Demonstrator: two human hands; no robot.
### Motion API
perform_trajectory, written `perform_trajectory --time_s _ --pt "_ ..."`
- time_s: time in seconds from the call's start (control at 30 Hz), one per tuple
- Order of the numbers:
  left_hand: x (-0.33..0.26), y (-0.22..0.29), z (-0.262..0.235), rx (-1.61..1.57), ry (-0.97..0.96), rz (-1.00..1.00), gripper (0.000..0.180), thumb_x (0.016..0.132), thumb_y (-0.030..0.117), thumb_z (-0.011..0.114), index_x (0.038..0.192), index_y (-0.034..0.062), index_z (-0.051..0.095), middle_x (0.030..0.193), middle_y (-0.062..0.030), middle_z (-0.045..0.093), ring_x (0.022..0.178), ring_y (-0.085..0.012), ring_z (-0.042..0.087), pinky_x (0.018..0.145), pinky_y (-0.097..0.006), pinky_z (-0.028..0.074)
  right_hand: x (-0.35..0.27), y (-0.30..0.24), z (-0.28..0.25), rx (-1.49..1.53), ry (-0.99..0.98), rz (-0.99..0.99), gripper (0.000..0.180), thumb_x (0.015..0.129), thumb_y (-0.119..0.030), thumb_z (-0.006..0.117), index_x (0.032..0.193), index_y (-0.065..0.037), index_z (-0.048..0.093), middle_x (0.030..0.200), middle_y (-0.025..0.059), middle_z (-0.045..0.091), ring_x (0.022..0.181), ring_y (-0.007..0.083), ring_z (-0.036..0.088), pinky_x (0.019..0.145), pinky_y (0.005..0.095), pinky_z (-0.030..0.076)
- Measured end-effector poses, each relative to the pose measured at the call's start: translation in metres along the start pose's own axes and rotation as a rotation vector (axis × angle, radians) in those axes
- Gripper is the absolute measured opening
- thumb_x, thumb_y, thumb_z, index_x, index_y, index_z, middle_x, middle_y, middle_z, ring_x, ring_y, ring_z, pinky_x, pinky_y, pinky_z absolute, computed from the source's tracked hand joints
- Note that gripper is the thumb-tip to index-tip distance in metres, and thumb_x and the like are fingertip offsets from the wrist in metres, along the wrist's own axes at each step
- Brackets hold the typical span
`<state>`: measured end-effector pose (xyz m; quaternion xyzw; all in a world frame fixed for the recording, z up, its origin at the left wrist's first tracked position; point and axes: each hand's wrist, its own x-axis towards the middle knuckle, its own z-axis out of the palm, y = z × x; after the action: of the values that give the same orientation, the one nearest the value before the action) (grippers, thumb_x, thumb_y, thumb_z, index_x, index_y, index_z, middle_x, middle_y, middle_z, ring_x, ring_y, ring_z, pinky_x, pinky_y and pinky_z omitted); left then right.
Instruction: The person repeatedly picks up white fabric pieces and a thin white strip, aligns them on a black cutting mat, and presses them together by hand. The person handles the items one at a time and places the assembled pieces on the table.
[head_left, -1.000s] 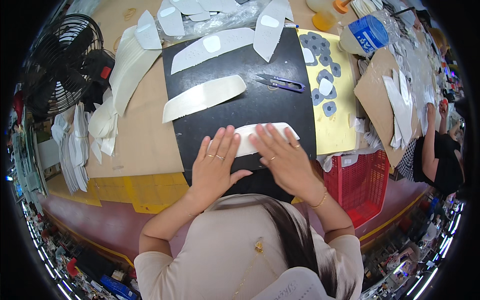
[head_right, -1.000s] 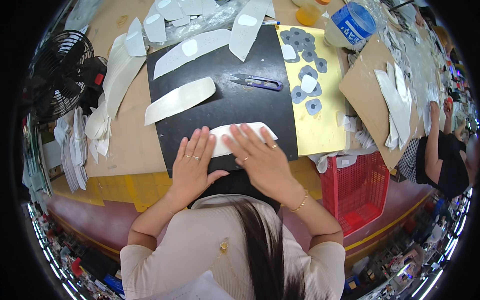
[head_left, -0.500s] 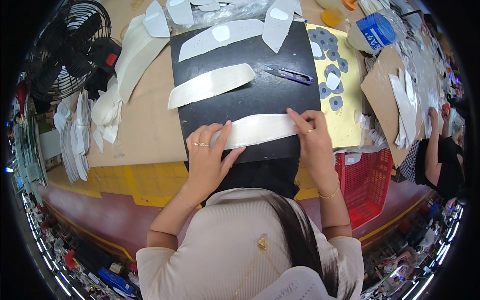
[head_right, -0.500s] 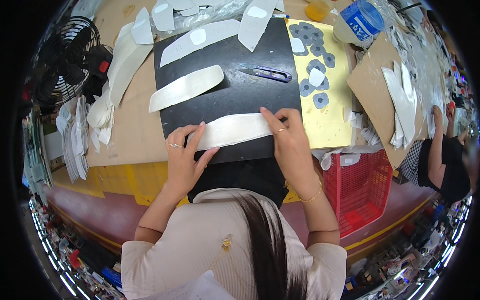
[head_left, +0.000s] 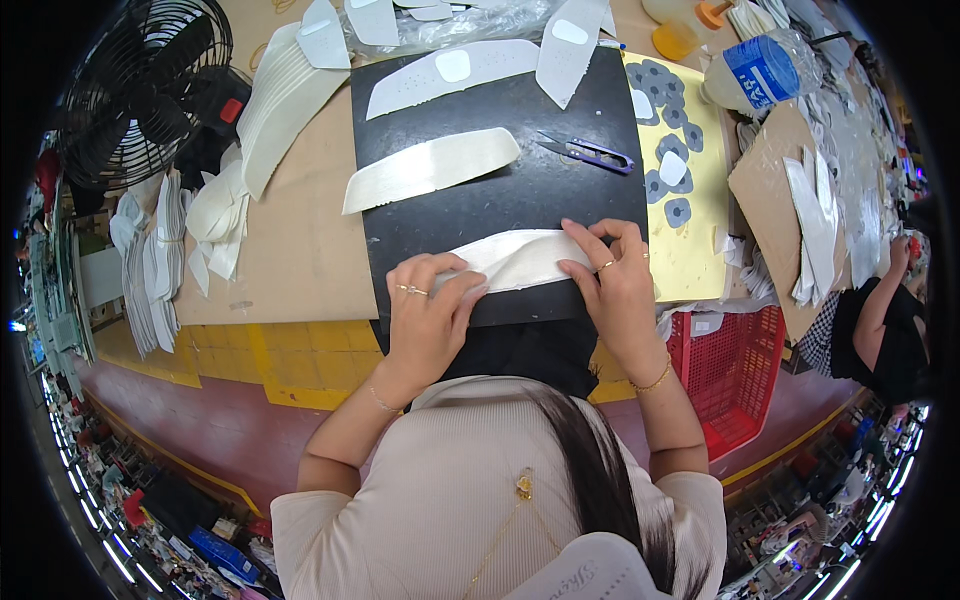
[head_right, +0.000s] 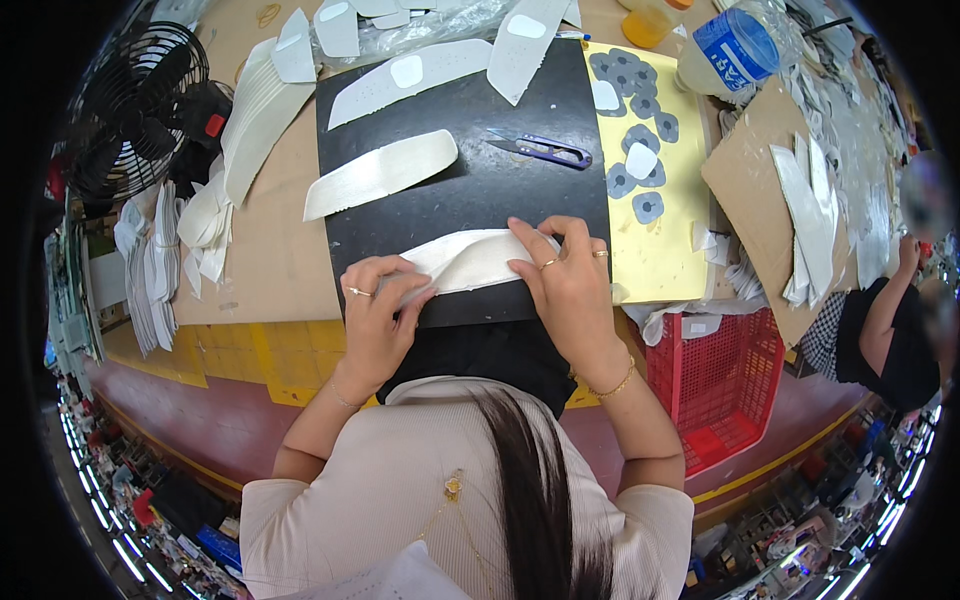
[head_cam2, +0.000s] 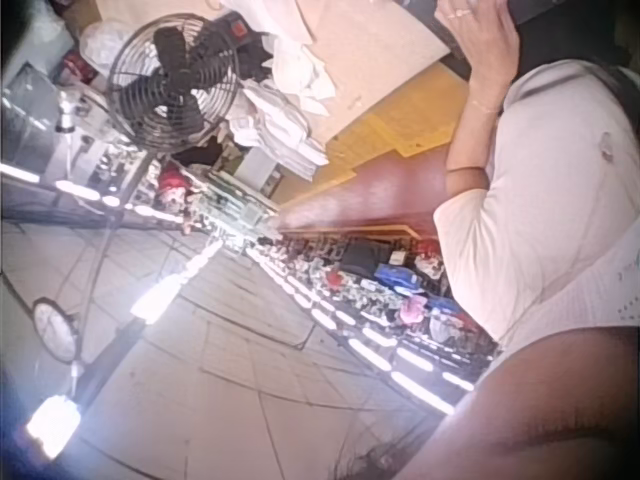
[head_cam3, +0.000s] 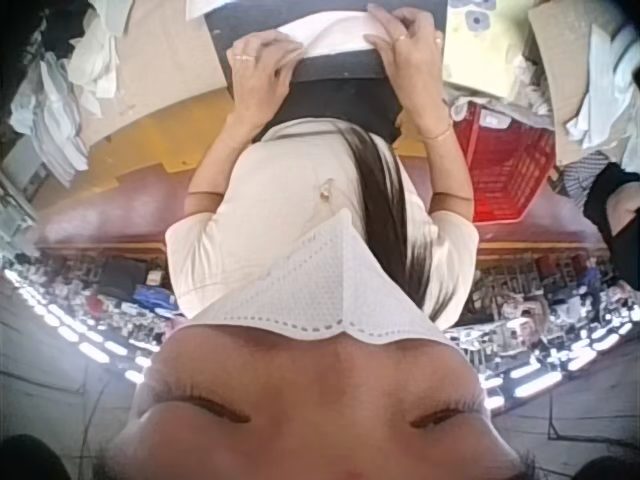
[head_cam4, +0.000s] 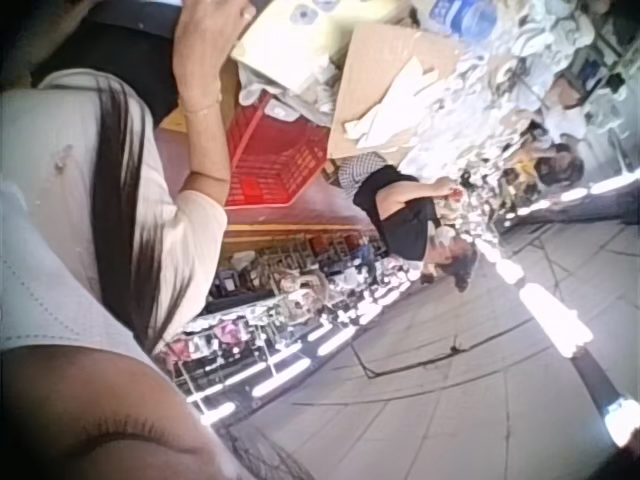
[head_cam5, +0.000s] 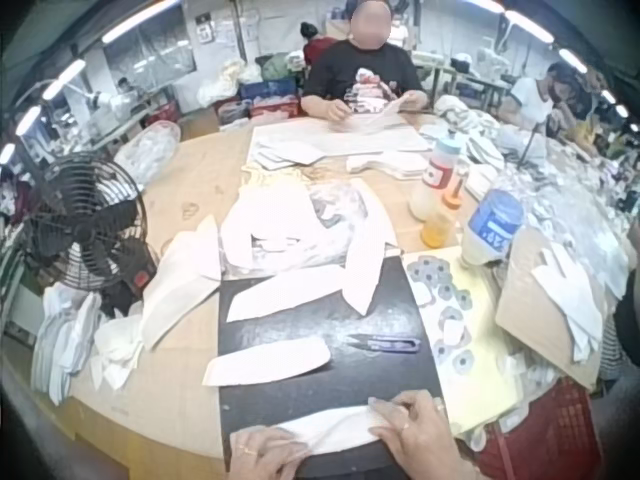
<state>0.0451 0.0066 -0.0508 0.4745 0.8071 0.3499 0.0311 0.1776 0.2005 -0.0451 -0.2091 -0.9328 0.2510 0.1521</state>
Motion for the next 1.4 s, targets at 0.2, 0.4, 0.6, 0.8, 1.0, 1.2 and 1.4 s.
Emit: perform_trajectory --time_s 0.2,0.4,0.6,0.8,1.0,1.2,1.4 --pt "0.011 -0.001 -0.013 -0.519 -0.303 -0.085 0.015 0.079 -0.006 0.067 0.086 0.0057 0.061 0.110 -0.0104 0.071 0.112 -0.0282 0.064 0.104 -0.042 0.036 0.010 0.005 -0.017 0.139 -0.059 0.072 0.043 0.080 -0.010 0.075 0.122 -0.012 0.067 0.108 0.0090 0.055 0.083 0.0251 0.055 0.076 0.0342 0.046" --pt "0.008 -0.017 -0.028 -0.805 -0.527 -0.190 0.016 0.083 0.002 0.066 0.077 0.0150 0.059 0.097 -0.0068 0.076 0.124 -0.0296 0.060 0.120 -0.056 0.008 0.011 0.024 -0.038 0.258 -0.113 0.203 0.047 0.078 -0.018 0.078 0.122 -0.005 0.065 0.101 0.0121 0.057 0.087 0.0289 0.059 0.077 0.0357 0.048" --pt "0.011 -0.015 -0.033 -0.879 -0.473 -0.112 0.015 0.084 -0.004 0.065 0.086 0.0097 0.058 0.099 -0.0116 0.075 0.113 -0.0288 0.066 0.110 -0.051 0.033 0.006 0.002 -0.023 0.083 -0.115 0.253 0.040 0.076 -0.022 0.079 0.110 -0.004 0.065 0.098 0.0111 0.057 0.085 0.0304 0.058 0.079 0.0392 0.044" --pt "-0.004 -0.025 -0.019 -1.049 -0.121 -0.579 0.010 0.094 -0.002 0.060 0.101 0.0013 0.053 0.090 -0.0092 0.066 0.086 -0.0150 0.066 0.083 -0.031 0.055 0.009 0.013 -0.074 0.520 -0.129 0.365 0.019 0.087 -0.019 0.073 0.088 -0.001 0.066 0.084 0.0018 0.062 0.072 0.0082 0.052 0.063 0.0232 0.040" --pt "0.012 -0.024 -0.014 -1.049 -0.100 -0.638 0.017 0.097 0.004 0.058 0.112 -0.0034 0.056 0.108 -0.0098 0.059 0.094 -0.0148 0.063 0.080 -0.028 0.060 -0.067 0.124 -0.185 0.623 0.704 0.462 0.018 0.093 -0.005 0.066 0.110 -0.004 0.063 0.098 0.0016 0.066 0.089 0.0080 0.061 0.078 0.0214 0.048" --pt "0.018 -0.009 -0.019 -0.946 -0.159 -0.580 0.020 0.096 0.001 0.058 0.115 -0.0042 0.058 0.112 -0.0096 0.057 0.096 -0.0158 0.063 0.079 -0.029 0.062 -0.090 0.193 -0.221 -0.753 0.804 0.953 0.070 0.082 -0.046 0.077 0.131 0.000 0.058 0.103 0.0110 0.067 0.101 0.0196 0.063 0.089 0.0361 0.048" --pt "0.041 0.013 -0.021 -0.959 -0.101 -0.410 0.019 0.096 0.001 0.058 0.114 -0.0030 0.060 0.107 -0.0082 0.057 0.092 -0.0137 0.064 0.072 -0.026 0.061 -0.016 0.037 -0.108 0.687 0.108 0.405 0.077 0.079 -0.026 0.080 0.144 -0.004 0.045 0.127 0.0066 0.059 0.052 -0.0001 0.043 0.048 0.0125 0.036"
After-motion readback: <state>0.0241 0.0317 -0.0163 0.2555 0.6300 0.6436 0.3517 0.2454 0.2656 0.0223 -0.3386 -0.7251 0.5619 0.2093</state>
